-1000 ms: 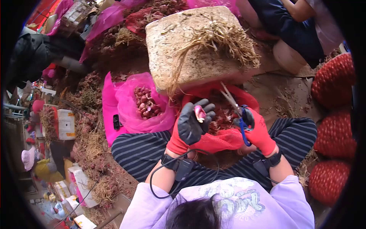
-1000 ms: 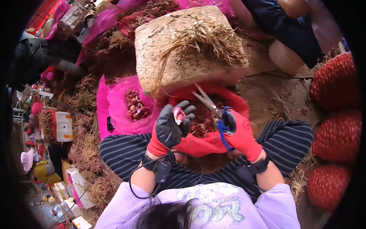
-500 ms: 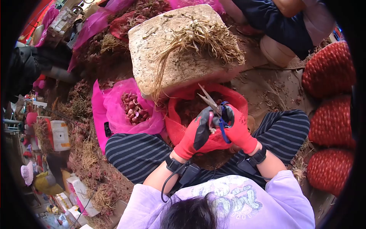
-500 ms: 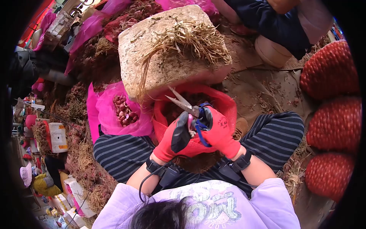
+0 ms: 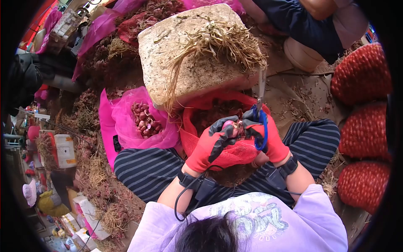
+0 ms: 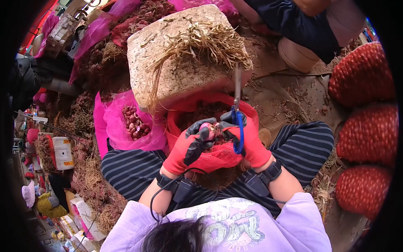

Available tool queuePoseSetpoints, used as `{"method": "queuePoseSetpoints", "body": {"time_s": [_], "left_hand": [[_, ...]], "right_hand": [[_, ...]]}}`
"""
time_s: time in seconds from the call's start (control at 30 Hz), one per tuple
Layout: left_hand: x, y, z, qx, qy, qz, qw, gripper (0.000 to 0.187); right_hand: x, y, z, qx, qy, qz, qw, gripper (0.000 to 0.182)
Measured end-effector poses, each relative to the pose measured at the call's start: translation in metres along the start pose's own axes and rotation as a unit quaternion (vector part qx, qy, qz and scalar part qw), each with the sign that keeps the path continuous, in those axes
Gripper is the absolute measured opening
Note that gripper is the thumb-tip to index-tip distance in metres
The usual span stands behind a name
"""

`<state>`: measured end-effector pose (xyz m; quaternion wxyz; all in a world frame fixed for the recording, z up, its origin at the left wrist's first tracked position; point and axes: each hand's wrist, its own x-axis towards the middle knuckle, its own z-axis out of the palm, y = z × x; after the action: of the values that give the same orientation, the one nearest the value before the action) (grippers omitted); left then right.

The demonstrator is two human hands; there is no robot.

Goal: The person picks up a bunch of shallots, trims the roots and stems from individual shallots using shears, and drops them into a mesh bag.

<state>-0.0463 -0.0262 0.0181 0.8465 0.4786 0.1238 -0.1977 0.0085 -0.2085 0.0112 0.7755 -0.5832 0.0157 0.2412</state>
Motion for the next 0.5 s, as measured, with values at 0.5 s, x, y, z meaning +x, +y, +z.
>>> {"method": "queuePoseSetpoints", "body": {"time_s": [0.5], "left_hand": [[0.008,-0.024,-0.024,-0.205,0.041,-0.019,0.978,0.038]], "right_hand": [[-0.005,0.001,0.01,-0.076,0.003,-0.051,0.996,0.037]]}}
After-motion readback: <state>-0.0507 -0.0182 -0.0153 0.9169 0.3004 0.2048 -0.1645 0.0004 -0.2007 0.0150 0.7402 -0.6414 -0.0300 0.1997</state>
